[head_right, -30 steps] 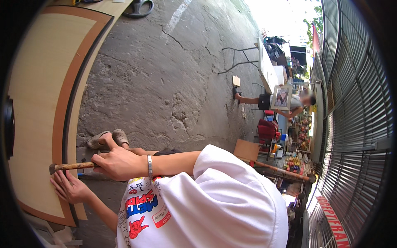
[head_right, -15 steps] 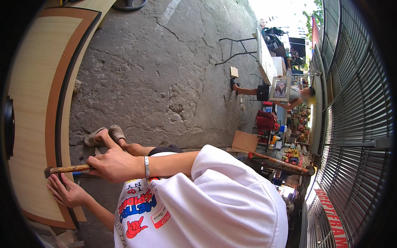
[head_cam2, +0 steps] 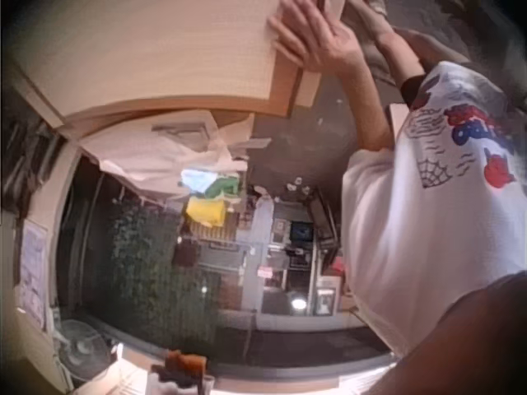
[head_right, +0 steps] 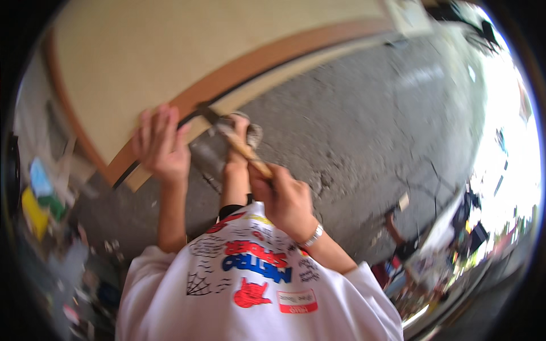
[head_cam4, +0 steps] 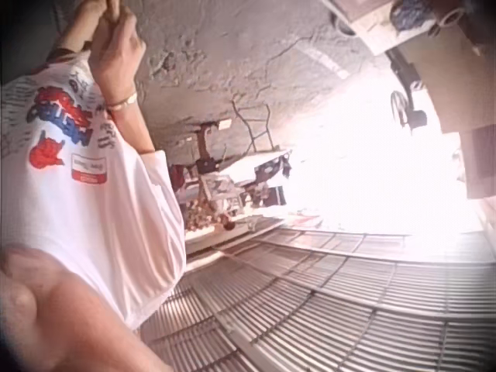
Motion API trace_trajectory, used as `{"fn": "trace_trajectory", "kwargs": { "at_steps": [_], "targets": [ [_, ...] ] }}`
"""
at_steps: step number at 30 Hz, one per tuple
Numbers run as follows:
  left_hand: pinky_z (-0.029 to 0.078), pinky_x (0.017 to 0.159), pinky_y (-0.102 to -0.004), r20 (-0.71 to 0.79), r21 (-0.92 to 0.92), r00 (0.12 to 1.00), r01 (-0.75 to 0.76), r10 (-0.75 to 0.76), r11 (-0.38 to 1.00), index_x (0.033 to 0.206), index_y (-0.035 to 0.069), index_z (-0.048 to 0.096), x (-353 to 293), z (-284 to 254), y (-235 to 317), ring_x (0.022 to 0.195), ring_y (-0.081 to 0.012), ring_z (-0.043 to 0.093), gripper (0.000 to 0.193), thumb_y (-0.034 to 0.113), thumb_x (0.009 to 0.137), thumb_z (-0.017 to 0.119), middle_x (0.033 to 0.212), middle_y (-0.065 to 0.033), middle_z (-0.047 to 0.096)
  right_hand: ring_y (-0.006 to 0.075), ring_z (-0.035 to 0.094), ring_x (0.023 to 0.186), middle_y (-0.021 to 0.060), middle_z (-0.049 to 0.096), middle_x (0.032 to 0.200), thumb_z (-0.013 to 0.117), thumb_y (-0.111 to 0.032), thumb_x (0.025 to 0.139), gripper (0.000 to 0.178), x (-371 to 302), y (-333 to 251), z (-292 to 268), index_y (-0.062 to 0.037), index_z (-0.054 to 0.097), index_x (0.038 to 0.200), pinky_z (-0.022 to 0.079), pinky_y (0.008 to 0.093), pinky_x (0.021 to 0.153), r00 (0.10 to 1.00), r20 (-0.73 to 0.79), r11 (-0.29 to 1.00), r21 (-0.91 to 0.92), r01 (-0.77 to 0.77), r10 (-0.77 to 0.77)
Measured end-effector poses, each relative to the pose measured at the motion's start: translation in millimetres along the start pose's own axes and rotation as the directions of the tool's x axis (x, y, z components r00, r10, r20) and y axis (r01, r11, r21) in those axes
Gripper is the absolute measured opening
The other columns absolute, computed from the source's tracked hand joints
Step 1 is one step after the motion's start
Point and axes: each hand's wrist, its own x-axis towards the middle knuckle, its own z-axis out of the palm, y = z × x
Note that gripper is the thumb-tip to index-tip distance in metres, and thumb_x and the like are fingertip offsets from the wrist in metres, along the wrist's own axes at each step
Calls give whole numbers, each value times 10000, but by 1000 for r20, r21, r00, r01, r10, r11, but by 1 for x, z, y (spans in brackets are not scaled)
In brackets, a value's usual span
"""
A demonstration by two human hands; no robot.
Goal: The person hammers nails along the edges of a large wooden board to attach a border strip. They repeatedly pick up nails, position them, and strike with a hammer, then flip the board to continue on the opposite side.
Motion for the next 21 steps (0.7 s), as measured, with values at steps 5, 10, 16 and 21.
{"fn": "trace_trajectory", "kwargs": {
  "at_steps": [5,10,16,21],
  "targets": [
    [361,1165,-462,-13,-33,993,113,-114,993,1293,291,747,11,23,8,1367,-222,585,413,366,888,777,1375,116,692,323,691,618,166,686,802,697,-77,967,204,37,1,-5,13,627,1136,530,384,562,999,52,978,-205,28,-17],
    [345,1183,-453,-15,-95,988,151,-153,984,1304,307,739,17,31,13,1368,-202,584,419,382,892,758,1381,128,687,297,679,598,143,666,774,704,-55,930,203,46,3,-6,43,644,1097,523,374,559,948,-100,929,-255,270,-303],
    [367,1168,-464,-40,-103,986,155,-159,983,1309,301,733,16,31,11,1374,-199,579,420,385,898,749,1396,131,676,265,701,588,140,693,760,658,-76,975,131,55,2,1,21,656,1063,527,354,554,991,19,951,-282,129,-129],
    [366,1164,-470,-33,-115,986,156,-161,981,1316,311,735,14,31,11,1366,-207,586,423,370,897,758,1401,127,675,80,508,529,58,586,691,585,-161,1063,193,47,3,4,18,618,998,362,265,462,903,-273,939,-11,342,-332]
  ]
}}
